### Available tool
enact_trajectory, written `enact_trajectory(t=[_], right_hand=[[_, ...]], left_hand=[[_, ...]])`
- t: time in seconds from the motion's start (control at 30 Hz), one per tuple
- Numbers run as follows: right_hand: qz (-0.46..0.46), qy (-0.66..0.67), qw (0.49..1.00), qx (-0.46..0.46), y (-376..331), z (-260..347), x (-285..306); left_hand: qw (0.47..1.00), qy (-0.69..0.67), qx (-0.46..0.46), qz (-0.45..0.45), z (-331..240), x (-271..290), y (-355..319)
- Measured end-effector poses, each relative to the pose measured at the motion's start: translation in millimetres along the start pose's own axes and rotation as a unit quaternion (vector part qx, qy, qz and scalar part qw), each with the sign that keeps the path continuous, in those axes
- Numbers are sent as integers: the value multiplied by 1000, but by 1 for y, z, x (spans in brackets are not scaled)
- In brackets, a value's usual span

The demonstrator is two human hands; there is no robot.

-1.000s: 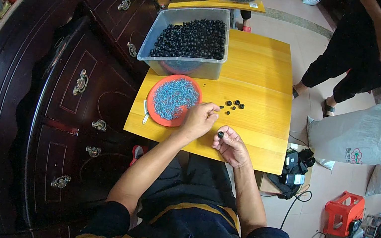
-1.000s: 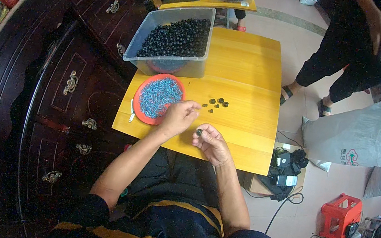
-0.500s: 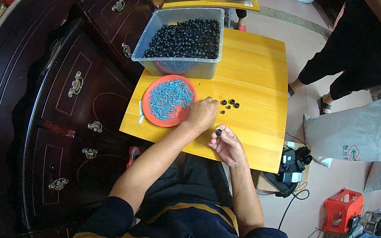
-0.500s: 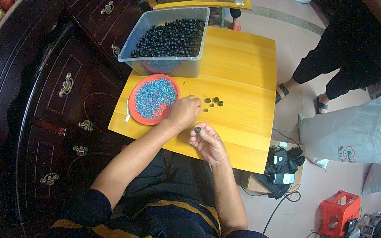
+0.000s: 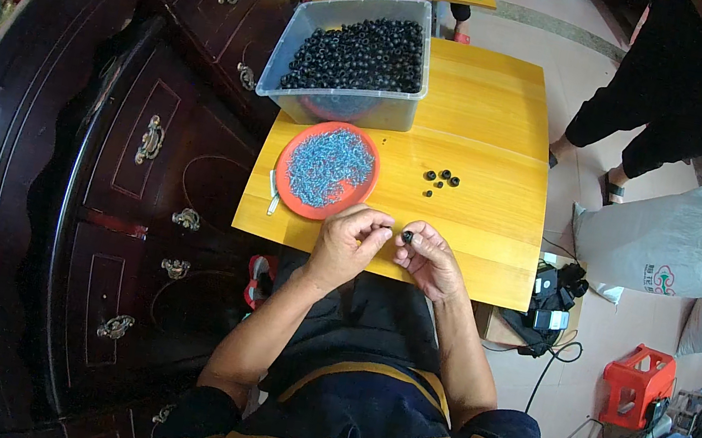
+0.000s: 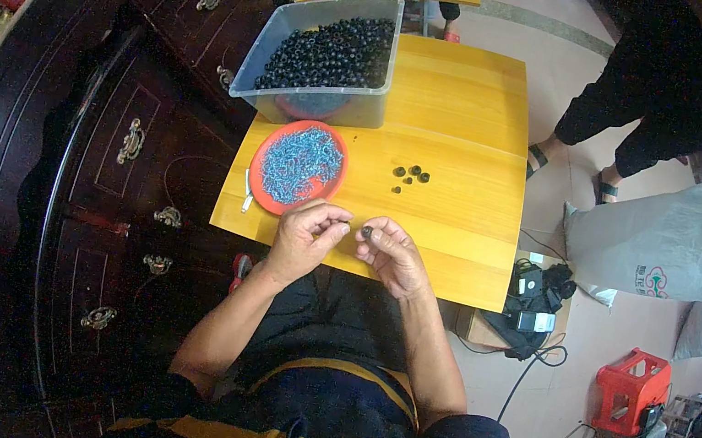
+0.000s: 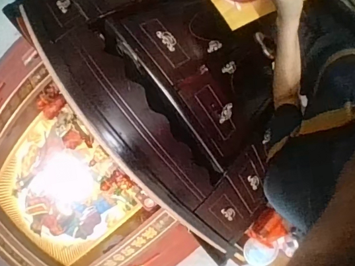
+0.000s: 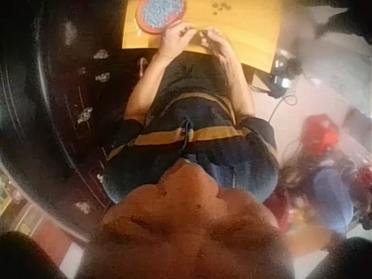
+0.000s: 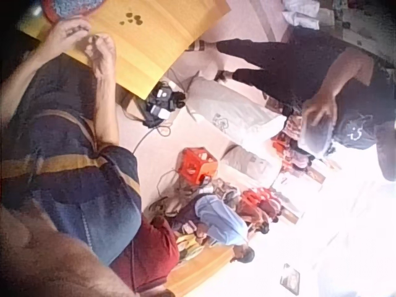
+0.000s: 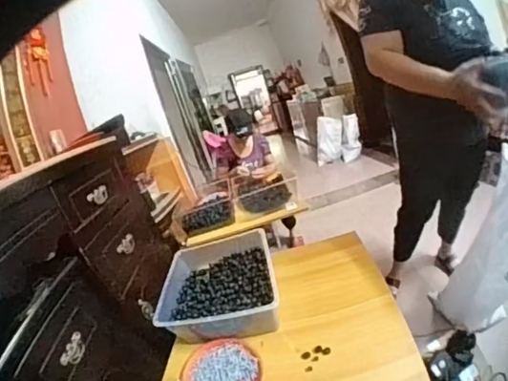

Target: The person assembles small plastic components by joining parts together by hand and places the assembled pieces on the table.

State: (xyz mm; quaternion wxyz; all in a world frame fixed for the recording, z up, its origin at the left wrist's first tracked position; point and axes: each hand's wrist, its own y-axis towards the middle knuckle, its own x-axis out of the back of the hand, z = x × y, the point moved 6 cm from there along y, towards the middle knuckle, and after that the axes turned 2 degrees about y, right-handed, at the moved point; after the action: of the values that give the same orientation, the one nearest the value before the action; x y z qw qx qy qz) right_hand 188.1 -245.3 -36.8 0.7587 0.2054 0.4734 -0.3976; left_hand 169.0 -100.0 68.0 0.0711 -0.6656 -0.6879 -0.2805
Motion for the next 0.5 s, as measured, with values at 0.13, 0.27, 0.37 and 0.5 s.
enact_trajectory(t=[0.13, 0.27, 0.37, 0.5], right_hand=[[-8, -8, 1000, -8, -2, -9, -13], [10, -18, 1000, -10, -4, -11, -28], [24, -28, 999, -6, -6, -9, -38], [32, -60, 998, 4, -9, -8, -47]], left_hand=[[997, -64, 36, -4, -6, 5, -13], [995, -96, 34, -3, -7, 12, -24], [995, -95, 31, 4, -18, 21, -26], [997, -80, 6, 1, -30, 31, -28]])
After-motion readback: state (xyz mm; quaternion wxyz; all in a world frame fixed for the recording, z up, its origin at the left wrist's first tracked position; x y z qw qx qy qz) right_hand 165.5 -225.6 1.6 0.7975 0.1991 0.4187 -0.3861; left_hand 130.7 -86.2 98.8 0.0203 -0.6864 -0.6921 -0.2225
